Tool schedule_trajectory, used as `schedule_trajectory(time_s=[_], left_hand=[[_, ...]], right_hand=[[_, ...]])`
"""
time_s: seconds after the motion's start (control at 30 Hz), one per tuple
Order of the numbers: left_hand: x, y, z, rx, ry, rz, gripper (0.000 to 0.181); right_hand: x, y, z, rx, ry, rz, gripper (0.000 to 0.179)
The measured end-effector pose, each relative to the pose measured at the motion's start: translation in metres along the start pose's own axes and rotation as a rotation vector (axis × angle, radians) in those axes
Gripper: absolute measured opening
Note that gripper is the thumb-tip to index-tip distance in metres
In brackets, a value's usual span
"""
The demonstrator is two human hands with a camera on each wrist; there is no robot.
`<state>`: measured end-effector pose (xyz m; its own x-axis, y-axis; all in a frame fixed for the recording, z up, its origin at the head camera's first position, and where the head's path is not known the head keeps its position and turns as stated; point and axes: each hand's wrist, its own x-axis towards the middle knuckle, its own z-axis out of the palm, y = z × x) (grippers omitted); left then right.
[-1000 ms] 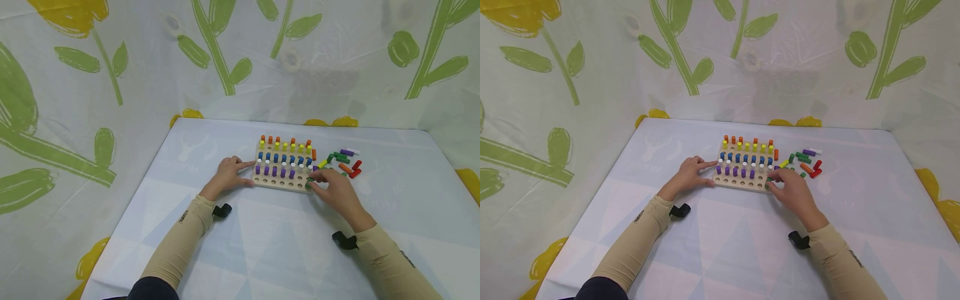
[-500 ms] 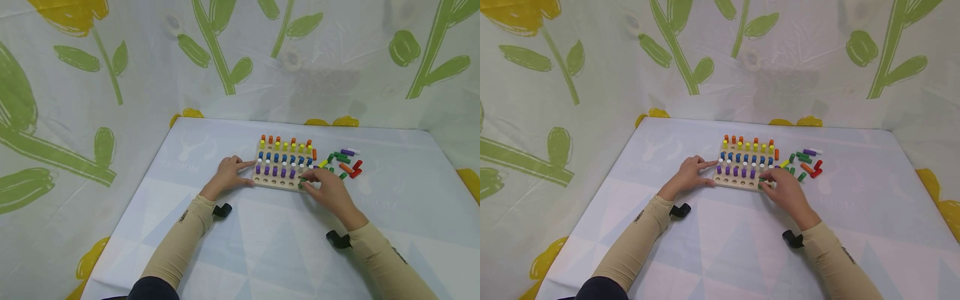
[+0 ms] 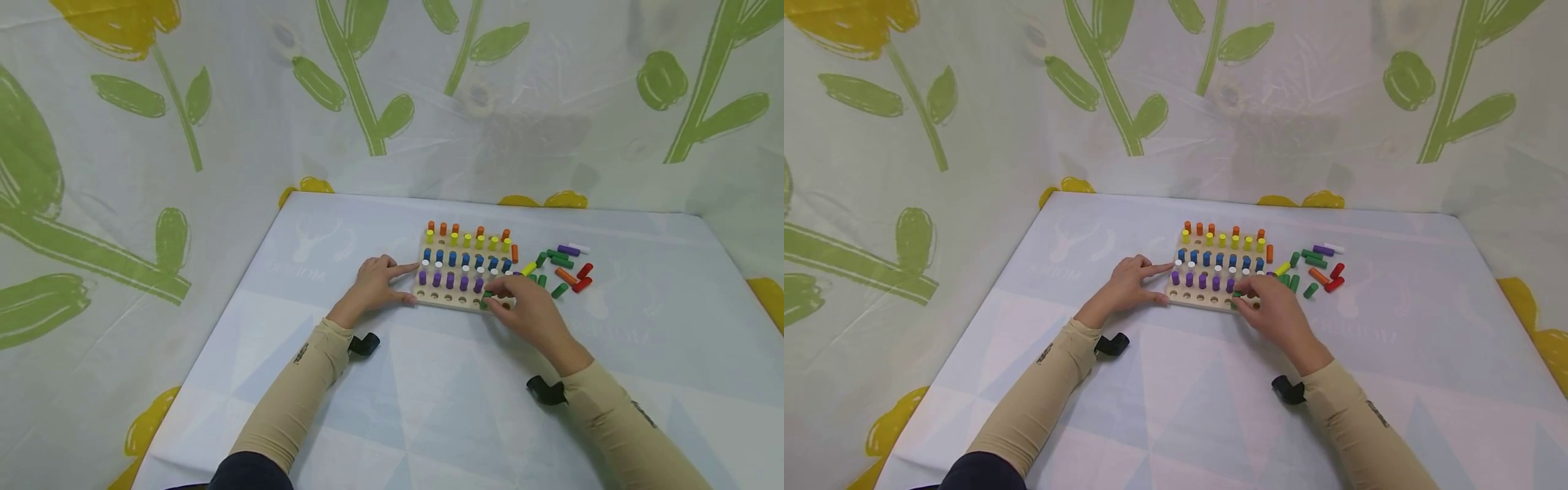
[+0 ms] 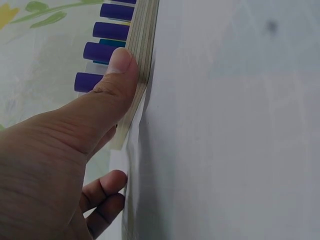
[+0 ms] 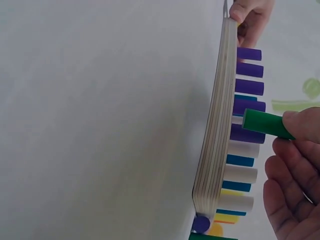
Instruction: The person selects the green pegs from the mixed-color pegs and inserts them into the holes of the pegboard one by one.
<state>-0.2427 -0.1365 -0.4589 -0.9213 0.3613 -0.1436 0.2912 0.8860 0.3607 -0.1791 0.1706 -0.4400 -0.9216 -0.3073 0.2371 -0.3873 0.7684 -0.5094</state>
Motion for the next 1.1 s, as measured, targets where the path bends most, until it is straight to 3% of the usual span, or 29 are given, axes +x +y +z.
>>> schedule_trajectory(time_s=[0.47, 1.1], left_hand=[[0.002, -0.001, 0.002, -0.006, 0.001, -0.001, 0.083], [0.000, -0.001, 0.002, -0.013, 0.007, -0.007, 0.084]], right_hand=[[0.008, -0.008, 0.007, 0.018, -0.037, 0.014, 0.023], [0.019, -0.022, 0.016, -0.004, -0.041, -0.069, 0.021]])
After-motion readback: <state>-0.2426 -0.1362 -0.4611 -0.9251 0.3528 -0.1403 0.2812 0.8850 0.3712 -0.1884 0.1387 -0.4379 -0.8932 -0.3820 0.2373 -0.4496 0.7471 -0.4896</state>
